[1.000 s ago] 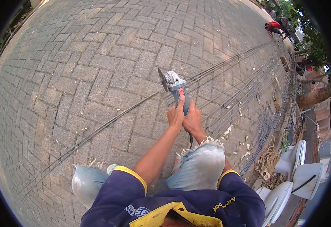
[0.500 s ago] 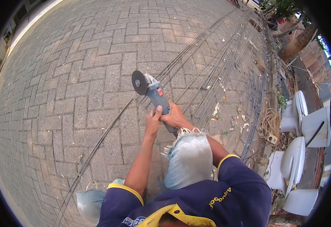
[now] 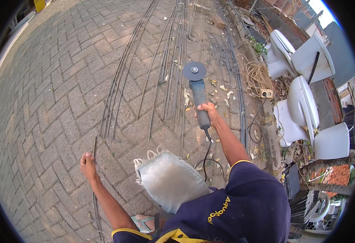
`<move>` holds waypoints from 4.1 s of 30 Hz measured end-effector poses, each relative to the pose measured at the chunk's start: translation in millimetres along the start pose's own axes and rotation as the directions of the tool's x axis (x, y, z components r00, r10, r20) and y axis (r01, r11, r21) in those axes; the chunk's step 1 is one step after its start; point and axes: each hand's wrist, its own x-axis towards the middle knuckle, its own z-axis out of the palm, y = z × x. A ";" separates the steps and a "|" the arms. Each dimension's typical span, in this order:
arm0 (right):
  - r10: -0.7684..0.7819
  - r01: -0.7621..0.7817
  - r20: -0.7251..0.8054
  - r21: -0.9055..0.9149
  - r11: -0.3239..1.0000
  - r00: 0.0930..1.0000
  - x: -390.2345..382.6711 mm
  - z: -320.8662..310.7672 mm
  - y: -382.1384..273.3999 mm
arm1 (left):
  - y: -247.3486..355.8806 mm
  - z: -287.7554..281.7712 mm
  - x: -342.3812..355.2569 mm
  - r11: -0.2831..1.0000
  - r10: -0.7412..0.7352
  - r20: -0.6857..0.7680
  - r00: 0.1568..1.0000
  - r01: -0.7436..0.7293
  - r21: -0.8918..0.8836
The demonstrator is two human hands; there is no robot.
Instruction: The person measures metal rods with a tape measure, then uses an angle grinder to cut them to length. They handle the rods and grinder repeatedly, cutting multiple pieces on a paved outdoor area.
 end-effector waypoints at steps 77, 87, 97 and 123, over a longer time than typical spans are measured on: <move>-0.247 -0.541 -0.665 -0.729 0.420 0.705 48.5 -198.0 100.8 | 34.5 -88.7 66.2 0.990 0.138 -0.242 0.960 -0.138 0.019; -0.305 -0.471 -0.625 -0.760 0.448 0.719 36.0 -208.6 112.5 | 112.5 -111.5 96.5 0.806 0.313 0.040 0.949 -0.287 0.517; -0.263 -0.399 -0.531 -0.815 0.420 0.806 23.6 -196.3 96.0 | 26.8 -119.7 87.1 0.601 0.122 0.129 0.984 -0.177 0.780; -0.506 0.365 0.012 -0.707 0.606 0.863 -45.0 126.2 57.3 | 49.5 185.5 98.5 0.100 0.070 0.433 0.899 -0.438 0.893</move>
